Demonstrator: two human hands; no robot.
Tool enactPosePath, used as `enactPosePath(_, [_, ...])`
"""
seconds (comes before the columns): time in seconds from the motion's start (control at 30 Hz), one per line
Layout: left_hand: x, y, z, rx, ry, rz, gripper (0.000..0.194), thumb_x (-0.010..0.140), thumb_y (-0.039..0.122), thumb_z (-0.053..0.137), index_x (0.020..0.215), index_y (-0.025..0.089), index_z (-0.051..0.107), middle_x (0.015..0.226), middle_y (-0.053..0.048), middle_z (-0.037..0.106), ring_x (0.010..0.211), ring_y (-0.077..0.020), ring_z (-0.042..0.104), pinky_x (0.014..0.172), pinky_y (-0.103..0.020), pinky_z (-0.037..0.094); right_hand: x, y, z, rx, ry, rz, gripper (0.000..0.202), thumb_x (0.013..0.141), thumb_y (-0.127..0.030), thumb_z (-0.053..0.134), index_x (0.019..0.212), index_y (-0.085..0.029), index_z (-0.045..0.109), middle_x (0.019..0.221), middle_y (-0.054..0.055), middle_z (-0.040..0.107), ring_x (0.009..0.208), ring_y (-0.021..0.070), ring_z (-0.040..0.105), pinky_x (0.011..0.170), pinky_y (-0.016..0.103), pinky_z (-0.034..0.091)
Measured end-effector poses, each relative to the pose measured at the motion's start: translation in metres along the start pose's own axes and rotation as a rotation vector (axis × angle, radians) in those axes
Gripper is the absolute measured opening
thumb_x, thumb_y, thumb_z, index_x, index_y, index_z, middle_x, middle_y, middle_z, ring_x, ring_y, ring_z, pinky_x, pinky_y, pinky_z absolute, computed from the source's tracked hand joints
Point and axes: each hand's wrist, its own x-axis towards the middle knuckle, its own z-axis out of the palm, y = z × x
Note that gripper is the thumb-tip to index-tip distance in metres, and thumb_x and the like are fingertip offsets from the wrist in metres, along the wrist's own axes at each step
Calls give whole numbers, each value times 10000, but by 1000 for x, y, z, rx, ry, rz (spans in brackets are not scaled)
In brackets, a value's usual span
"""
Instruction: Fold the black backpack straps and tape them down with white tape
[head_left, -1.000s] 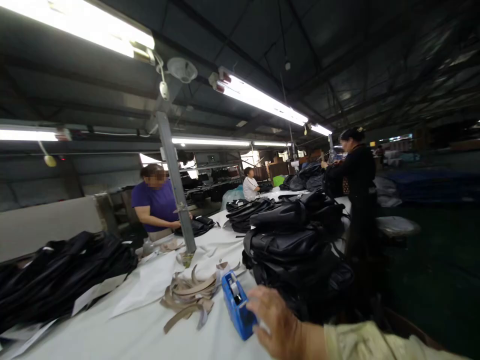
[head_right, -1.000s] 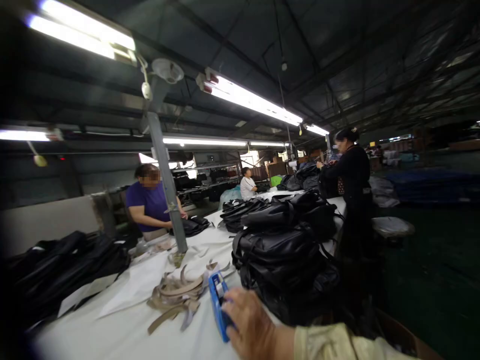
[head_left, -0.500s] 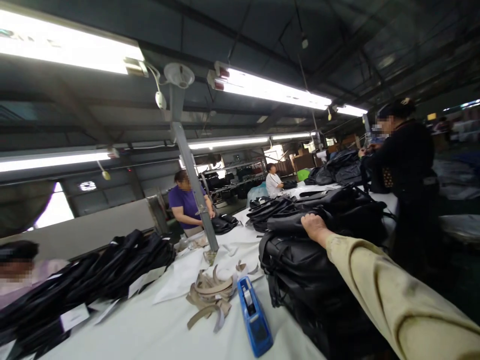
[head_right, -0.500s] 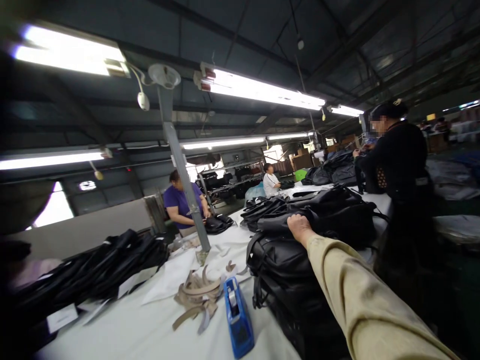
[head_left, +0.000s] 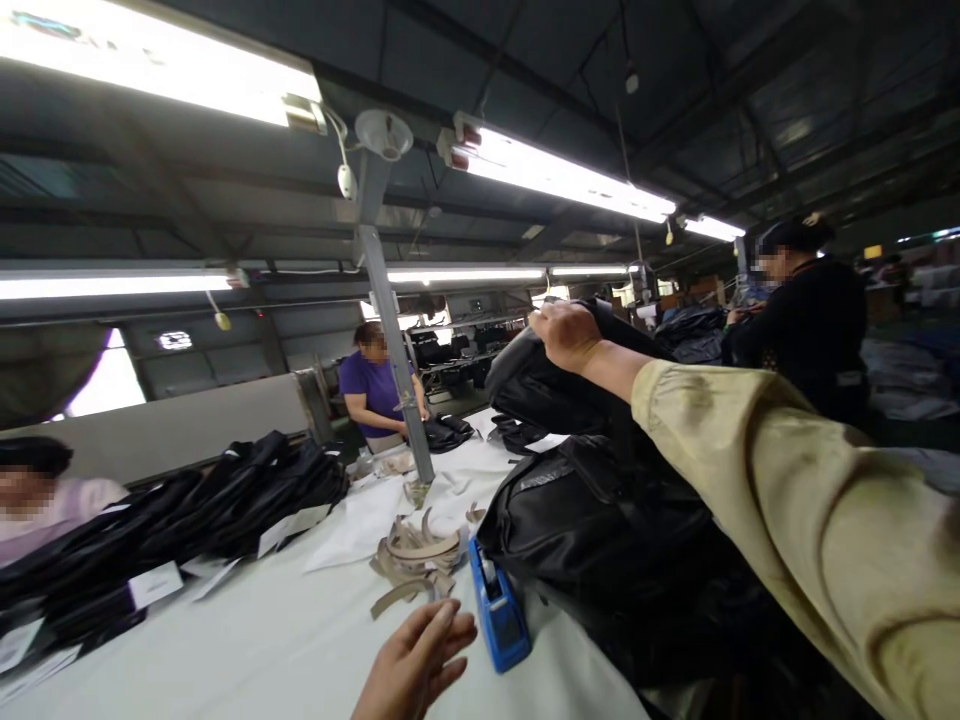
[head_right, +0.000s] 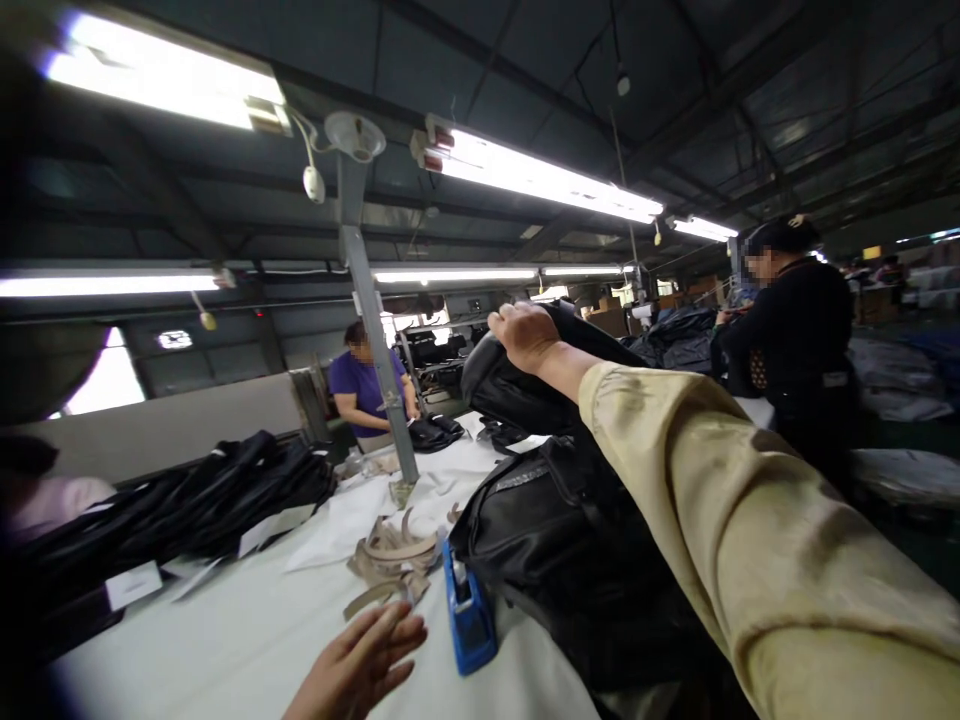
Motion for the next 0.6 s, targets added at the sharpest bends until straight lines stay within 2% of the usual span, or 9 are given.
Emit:
enactPosePath(0.07, [2,7,17,-85,-128,5,525,648,526,786,1040,191,684,1095,-172,716,1090,-326,649,897,-417,519,19,-18,-30,-6,91,-64,240,928,-116,372,1054,-59,568,1035,136,575,1003,256,501,858,383,355])
enactPosePath(0.13, [-6,13,22,-180,-251,30,557,675,564,751,1083,191,683,1208,-180,672,1193,-334,583,942,-430,496,35,-41,-56,11,169,-109,232,916,-99,376,1060,-56,553,1044,123,560,1023,261,500,866,388,368])
enactPosePath(0.23, [-30,26,9,-307,-368,118,622,708,637,681,1166,216,667,1351,-158,584,1327,-347,448,1038,-479,424,47,-88,-88,96,261,-179,238,931,-93,338,1076,-42,520,1054,107,528,1061,255,490,891,397,366])
enactPosePath(0.3, [-48,40,-10,-413,-355,216,700,696,721,618,1224,260,639,1397,-126,549,1363,-356,394,1078,-525,374,40,-127,-103,183,302,-260,238,950,-117,316,1068,-36,506,1041,96,513,1061,241,489,899,391,361])
enactPosePath(0.37, [-68,55,-36,-536,-276,341,781,639,826,545,1233,326,626,1378,-87,572,1366,-369,384,1083,-567,352,17,-173,-114,284,349,-378,220,957,-146,321,1024,-60,513,986,78,517,1001,212,505,867,359,372])
enactPosePath(0.47, [-95,62,-88,-659,-43,538,820,600,902,449,1219,392,617,1309,-19,631,1355,-360,403,1061,-562,392,-52,-251,-118,472,468,-611,165,949,-170,373,871,-145,516,803,31,519,789,152,501,729,295,378])
enactPosePath(0.53, [-109,44,-131,-652,222,589,770,662,870,434,1249,397,592,1256,24,667,1347,-318,421,1053,-489,433,-114,-305,-111,629,507,-750,170,924,-192,438,759,-179,473,689,5,491,642,133,447,615,278,346])
enactPosePath(0.6, [-121,7,-174,-554,531,509,733,706,826,428,1266,380,582,1138,43,722,1309,-287,469,1027,-424,473,-178,-357,-100,797,460,-774,194,873,-179,493,687,-191,438,603,-8,461,547,127,392,536,273,307])
